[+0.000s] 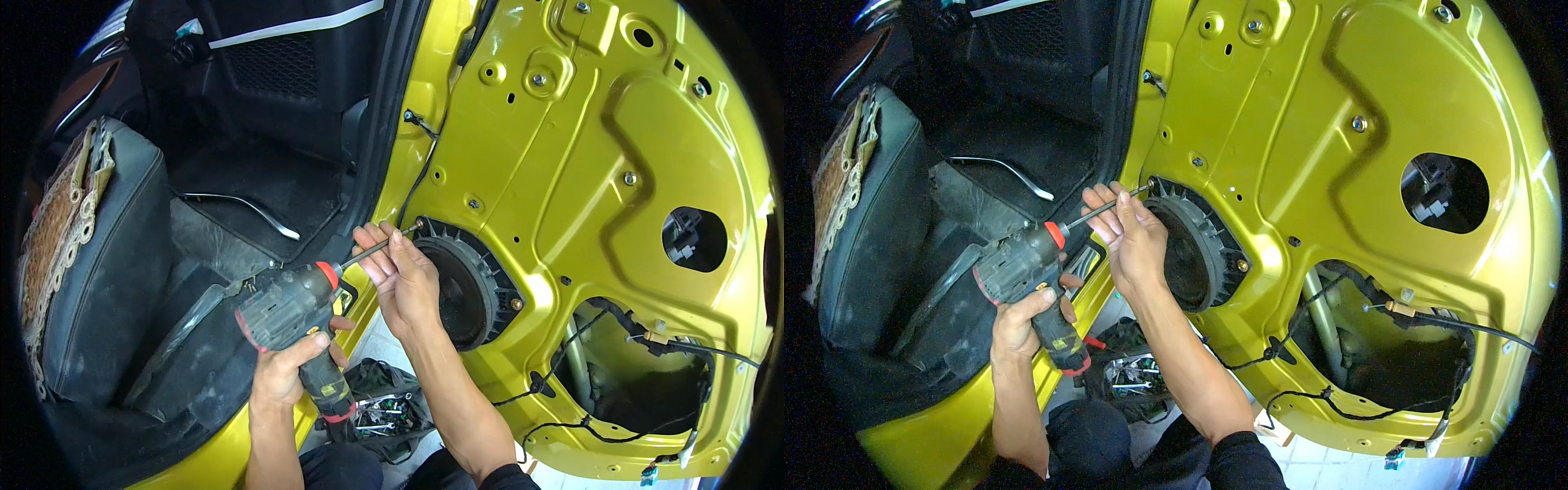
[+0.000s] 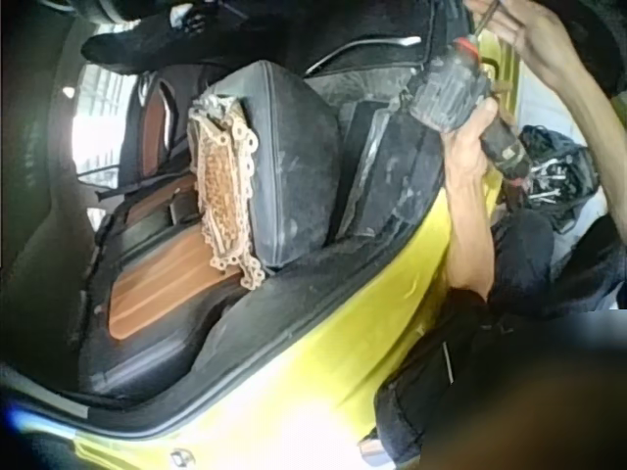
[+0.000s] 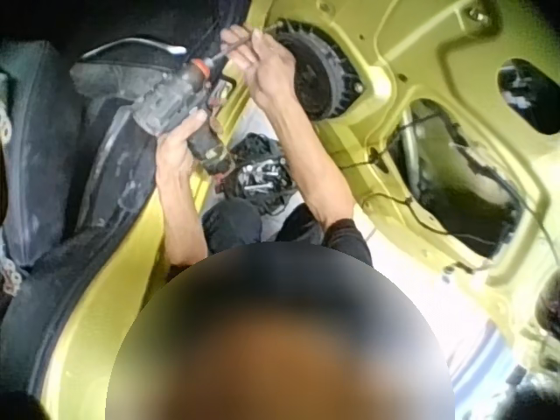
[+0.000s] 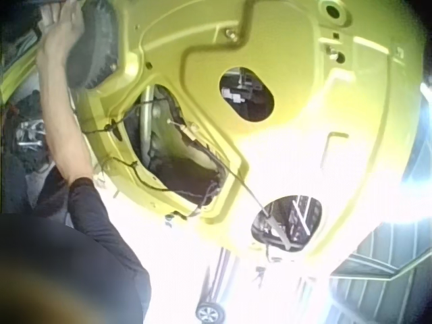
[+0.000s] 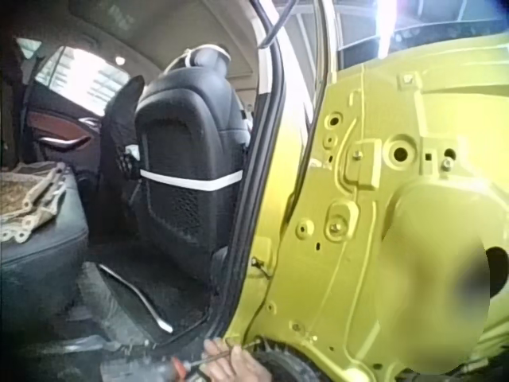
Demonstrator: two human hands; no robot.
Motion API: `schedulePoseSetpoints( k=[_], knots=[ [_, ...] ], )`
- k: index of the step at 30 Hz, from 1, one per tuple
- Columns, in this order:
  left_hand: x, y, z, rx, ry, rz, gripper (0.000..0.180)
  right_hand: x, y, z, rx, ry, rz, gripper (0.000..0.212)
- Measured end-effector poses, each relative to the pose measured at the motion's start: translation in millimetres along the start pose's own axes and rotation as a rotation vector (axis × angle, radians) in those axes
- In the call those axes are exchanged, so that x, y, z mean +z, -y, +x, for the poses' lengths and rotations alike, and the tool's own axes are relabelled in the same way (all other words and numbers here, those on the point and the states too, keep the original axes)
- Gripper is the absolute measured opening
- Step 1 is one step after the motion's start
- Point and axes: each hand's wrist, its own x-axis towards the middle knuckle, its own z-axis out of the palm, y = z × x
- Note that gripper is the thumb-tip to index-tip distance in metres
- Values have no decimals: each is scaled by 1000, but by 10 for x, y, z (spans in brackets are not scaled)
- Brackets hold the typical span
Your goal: The person installs a car speaker into the door panel of a yellow vehicle. They position the speaker, secure it with screws using a power drill, and connect the wiring harness to the speaker terminals.
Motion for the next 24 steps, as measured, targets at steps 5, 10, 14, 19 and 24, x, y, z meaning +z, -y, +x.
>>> schedulePoseSetpoints(
  k=[5, 10, 14, 19, 24],
  knots=[
    [-72, -90, 60, 43, 27, 228, 57, -29, 55, -6, 34, 27, 59, 41],
    [-98, -34, 94, 46, 36, 140, 39, -40, 42, -1, 32, 52, 70, 42],
    [-80, -16, 121, 30, 44, 103, 50, 1, 28, 25, 28, 23, 77, 43],
    [-86, -17, 192, -59, 52, -56, 64, 58, 26, -10, 10, 2, 45, 44],
    [-141, 55, -152, -1, -44, -13, 65, -282, -150, -671, 249, 22, -259, 49]
  ],
)
